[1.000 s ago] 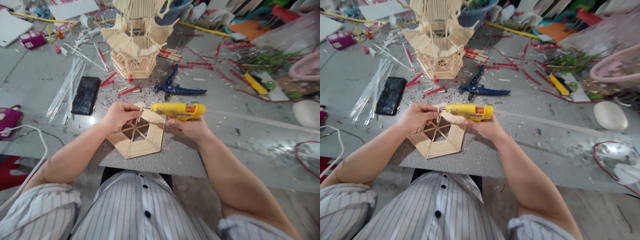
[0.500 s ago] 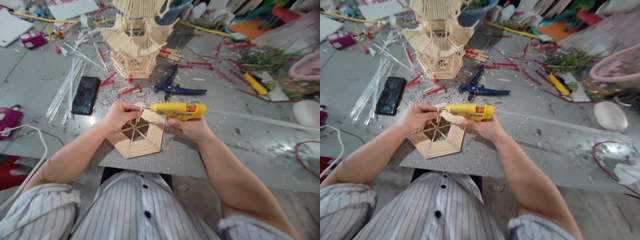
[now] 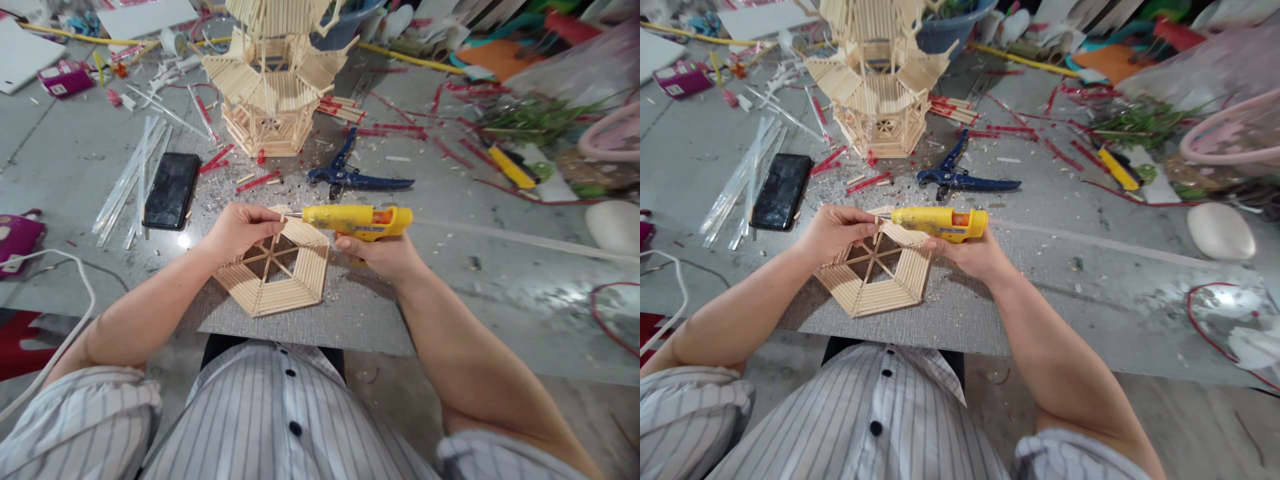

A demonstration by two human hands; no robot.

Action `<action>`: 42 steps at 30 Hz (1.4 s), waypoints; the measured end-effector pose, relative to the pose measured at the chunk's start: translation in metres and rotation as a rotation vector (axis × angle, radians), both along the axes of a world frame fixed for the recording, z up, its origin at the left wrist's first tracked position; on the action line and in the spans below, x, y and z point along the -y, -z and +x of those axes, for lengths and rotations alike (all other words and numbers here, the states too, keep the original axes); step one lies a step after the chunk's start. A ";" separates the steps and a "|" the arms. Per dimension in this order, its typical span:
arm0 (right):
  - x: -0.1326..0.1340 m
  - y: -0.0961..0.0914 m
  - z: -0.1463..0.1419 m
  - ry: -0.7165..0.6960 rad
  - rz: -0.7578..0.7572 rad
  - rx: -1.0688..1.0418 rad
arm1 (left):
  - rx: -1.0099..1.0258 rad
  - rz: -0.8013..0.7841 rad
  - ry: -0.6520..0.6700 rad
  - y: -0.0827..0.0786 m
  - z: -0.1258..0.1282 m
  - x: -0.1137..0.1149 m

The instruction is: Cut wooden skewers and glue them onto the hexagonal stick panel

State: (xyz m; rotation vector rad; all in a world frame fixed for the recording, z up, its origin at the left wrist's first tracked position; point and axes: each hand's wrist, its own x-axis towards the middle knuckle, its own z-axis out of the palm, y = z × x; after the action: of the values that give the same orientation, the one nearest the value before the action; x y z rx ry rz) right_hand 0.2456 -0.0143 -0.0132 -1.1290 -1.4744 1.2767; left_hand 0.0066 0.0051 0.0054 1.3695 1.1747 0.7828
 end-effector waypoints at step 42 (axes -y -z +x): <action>-0.014 0.001 0.006 0.432 -0.008 -0.140 | -0.503 0.096 0.464 -0.018 0.004 0.008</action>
State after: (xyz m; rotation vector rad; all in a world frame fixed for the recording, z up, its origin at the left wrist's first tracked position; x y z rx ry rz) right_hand 0.2515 -0.0004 -0.0140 -1.2528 -1.0505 1.0345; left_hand 0.0110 -0.0031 0.0234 1.8977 1.1313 0.1636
